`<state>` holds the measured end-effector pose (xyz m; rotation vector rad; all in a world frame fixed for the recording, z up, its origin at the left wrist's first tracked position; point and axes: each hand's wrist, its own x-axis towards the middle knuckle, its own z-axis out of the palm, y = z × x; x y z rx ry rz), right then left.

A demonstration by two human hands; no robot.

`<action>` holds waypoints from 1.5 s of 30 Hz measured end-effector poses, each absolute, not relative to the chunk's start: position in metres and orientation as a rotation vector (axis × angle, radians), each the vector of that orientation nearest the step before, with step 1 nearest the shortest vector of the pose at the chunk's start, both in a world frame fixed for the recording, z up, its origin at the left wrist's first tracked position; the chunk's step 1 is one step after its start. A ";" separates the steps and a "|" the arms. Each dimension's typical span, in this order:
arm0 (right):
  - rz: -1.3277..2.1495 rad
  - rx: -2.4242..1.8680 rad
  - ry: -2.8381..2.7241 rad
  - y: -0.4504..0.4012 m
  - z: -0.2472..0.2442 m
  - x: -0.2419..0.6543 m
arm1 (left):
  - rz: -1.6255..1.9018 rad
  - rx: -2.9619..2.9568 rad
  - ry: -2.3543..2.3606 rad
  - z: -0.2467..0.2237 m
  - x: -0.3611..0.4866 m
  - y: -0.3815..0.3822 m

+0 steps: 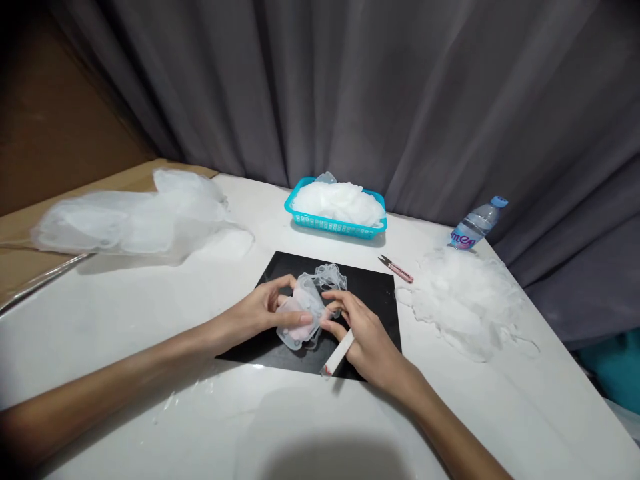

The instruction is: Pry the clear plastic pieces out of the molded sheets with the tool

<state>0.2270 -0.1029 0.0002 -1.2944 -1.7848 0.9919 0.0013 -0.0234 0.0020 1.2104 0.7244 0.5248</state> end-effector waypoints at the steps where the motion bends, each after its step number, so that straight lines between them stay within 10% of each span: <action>1: 0.927 -1.306 -1.847 -0.103 -0.002 0.228 | 0.517 1.218 0.731 0.000 0.001 -0.023; 13: 0.999 -1.214 -1.754 -0.105 0.002 0.227 | 0.581 1.174 0.765 0.001 0.007 -0.029; 22: 0.214 -1.411 -2.025 -0.085 -0.021 0.238 | 0.327 1.127 0.745 0.005 0.005 -0.032; 32: 0.932 -1.315 -1.993 -0.094 0.001 0.241 | 0.475 1.306 0.723 0.001 -0.004 -0.005; 45: 0.800 -1.202 -1.614 -0.096 0.008 0.249 | 0.482 1.722 0.766 0.008 0.000 -0.024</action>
